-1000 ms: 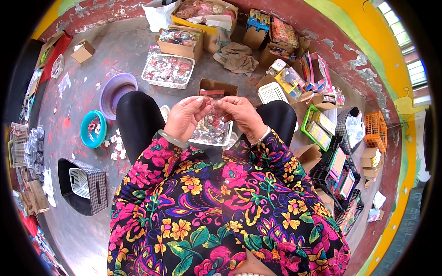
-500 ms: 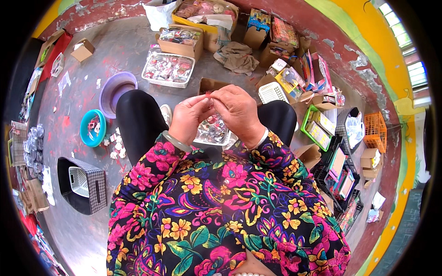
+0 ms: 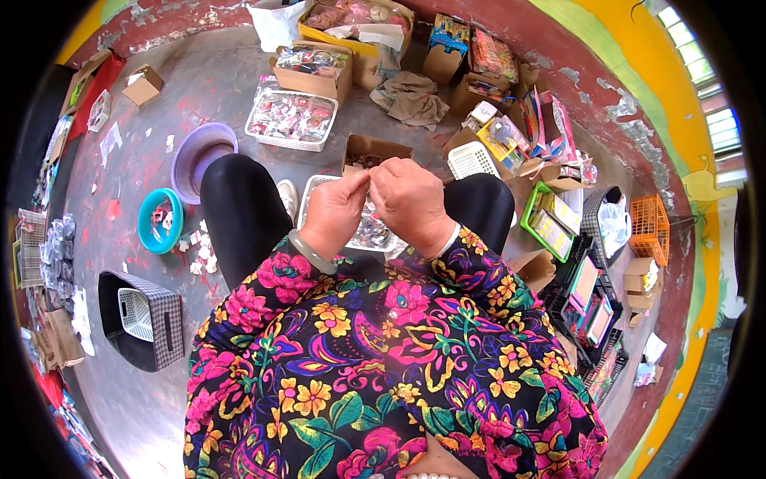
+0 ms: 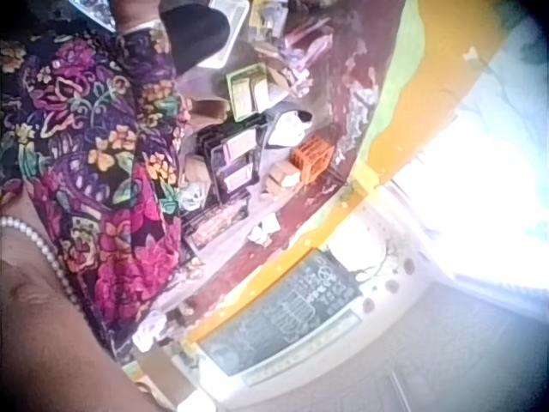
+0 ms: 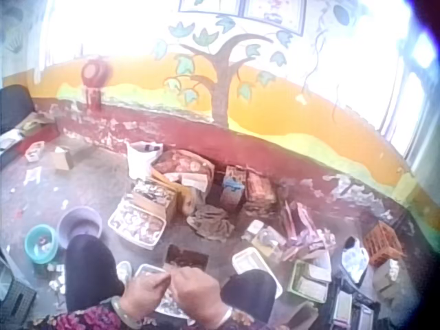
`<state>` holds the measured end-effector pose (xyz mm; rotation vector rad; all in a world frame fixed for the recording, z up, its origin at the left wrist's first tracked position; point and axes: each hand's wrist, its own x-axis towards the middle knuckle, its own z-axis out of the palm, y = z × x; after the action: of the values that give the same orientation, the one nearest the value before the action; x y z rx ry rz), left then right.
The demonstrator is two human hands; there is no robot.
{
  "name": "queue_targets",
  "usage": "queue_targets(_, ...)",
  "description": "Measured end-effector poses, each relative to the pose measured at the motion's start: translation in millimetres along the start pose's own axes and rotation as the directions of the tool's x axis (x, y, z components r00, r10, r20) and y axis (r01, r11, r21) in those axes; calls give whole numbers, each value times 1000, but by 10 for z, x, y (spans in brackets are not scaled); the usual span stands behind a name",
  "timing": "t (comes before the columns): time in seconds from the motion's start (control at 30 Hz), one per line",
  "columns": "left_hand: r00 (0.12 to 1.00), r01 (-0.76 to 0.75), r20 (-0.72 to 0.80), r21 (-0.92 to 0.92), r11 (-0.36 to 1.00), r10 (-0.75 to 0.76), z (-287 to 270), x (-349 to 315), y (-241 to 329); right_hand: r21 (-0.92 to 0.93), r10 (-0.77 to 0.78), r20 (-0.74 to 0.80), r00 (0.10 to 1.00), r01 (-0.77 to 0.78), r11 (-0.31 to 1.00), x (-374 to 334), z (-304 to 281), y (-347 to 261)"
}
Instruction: The person sits on the floor and repeatedly picks up small red and white craft items from a cardboard box. They place each item into a small clear plastic bag, seal the bag, and then place the packaged item into a white plastic basket. The process is repeated continuously throughout the clip.
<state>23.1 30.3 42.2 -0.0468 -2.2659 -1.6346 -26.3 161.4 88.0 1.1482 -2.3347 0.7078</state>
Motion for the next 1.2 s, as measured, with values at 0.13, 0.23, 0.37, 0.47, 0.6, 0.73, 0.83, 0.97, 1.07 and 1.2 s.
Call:
queue_targets(0.13, 1000, -24, -12, -47, 999, 23, 3, -16, -4, 105, 45, -71, 996, -37, 994, 7, 1, 30)
queue_targets(0.23, 973, 228, 72, -460, 858, -220, -2, -6, 41, 412, 238, -23, 971, -207, 887, 16, -7, 88)
queue_targets(0.37, 913, 407, 256, -564, 719, -316, -74, 39, 47, 634, 397, 259, 881, -465, 618, 12, -47, 210)
queue_targets(0.47, 880, 473, 299, -611, 635, -368, -84, 52, 147, 717, 481, 426, 766, -610, 336, -5, -93, 302)
queue_targets(0.6, 841, 531, 318, -638, 557, -438, -115, 58, 172, 766, 498, 521, 693, -637, 85, -41, -272, 439)
queue_targets(0.73, 827, 546, 331, -664, 512, -454, -128, 97, 190, 822, 573, 477, 666, -570, -21, -233, -471, 751)
queue_targets(0.83, 830, 544, 343, -674, 500, -441, -152, 105, 160, 857, 687, 407, 602, -512, -59, -459, -654, 1062)
queue_targets(0.97, 840, 522, 302, -679, 517, -452, -180, 80, 82, 851, 815, 197, 546, -508, 134, -989, -947, 1492)
queue_targets(1.07, 832, 534, 321, -682, 499, -453, -182, 84, 38, 697, 914, 39, 405, -666, 266, -1586, -1072, 1772)
queue_targets(1.2, 830, 545, 348, -672, 501, -436, -136, 81, 3, 269, 919, -22, 393, -883, 384, -2722, -964, 2124)
